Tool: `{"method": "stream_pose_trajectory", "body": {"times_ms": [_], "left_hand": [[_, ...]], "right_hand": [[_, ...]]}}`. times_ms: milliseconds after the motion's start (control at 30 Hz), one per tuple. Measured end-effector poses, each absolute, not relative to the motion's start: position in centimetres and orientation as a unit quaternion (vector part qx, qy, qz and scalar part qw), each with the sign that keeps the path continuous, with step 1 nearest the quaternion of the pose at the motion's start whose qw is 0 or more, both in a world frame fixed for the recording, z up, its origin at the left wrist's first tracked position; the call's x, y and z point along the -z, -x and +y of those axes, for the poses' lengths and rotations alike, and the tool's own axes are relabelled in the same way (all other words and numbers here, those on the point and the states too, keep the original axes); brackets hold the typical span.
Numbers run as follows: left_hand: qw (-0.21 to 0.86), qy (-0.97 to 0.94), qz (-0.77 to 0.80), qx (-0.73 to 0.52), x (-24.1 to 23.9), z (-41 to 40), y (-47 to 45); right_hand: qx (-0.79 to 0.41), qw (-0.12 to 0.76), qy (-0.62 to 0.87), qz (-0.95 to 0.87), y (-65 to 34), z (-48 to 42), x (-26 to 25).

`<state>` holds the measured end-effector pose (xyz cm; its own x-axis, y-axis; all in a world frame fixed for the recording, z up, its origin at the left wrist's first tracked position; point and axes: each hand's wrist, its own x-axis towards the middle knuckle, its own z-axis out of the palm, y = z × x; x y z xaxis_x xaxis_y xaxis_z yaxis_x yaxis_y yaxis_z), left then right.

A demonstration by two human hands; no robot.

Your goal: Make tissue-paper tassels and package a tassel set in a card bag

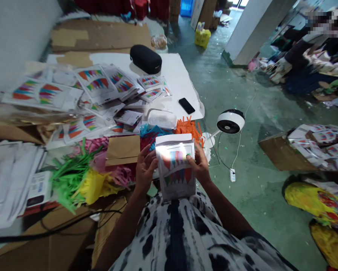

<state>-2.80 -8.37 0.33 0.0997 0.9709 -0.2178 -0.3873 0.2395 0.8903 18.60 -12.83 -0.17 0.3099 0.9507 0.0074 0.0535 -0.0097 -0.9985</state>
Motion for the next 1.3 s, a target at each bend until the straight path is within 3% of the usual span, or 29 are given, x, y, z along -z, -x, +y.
{"method": "stream_pose_trajectory", "body": {"times_ms": [200, 633, 833, 1033, 1300], "left_hand": [[0.623, -0.418, 0.42, -0.511, 0.1, -6.7, 3.1], [0.59, -0.519, 0.436, -0.439, -0.5, -5.2, 2.6], [0.557, -0.53, 0.445, -0.459, -0.3, -3.2, 2.2], [0.654, -0.398, 0.446, -0.463, -0.6, -1.9, 1.3], [0.654, -0.389, 0.441, -0.477, -1.3, -2.2, 0.4]], "right_hand": [[-0.433, 0.513, 0.572, -0.471, -20.6, -12.3, 0.3], [-0.494, 0.518, 0.523, -0.463, -22.7, -12.9, -0.8], [-0.406, 0.502, 0.556, -0.524, -23.5, -12.1, -1.7], [-0.255, 0.528, 0.578, -0.568, -23.9, -10.3, -3.6], [-0.304, 0.594, 0.573, -0.475, -22.9, -9.6, -3.9]]}}
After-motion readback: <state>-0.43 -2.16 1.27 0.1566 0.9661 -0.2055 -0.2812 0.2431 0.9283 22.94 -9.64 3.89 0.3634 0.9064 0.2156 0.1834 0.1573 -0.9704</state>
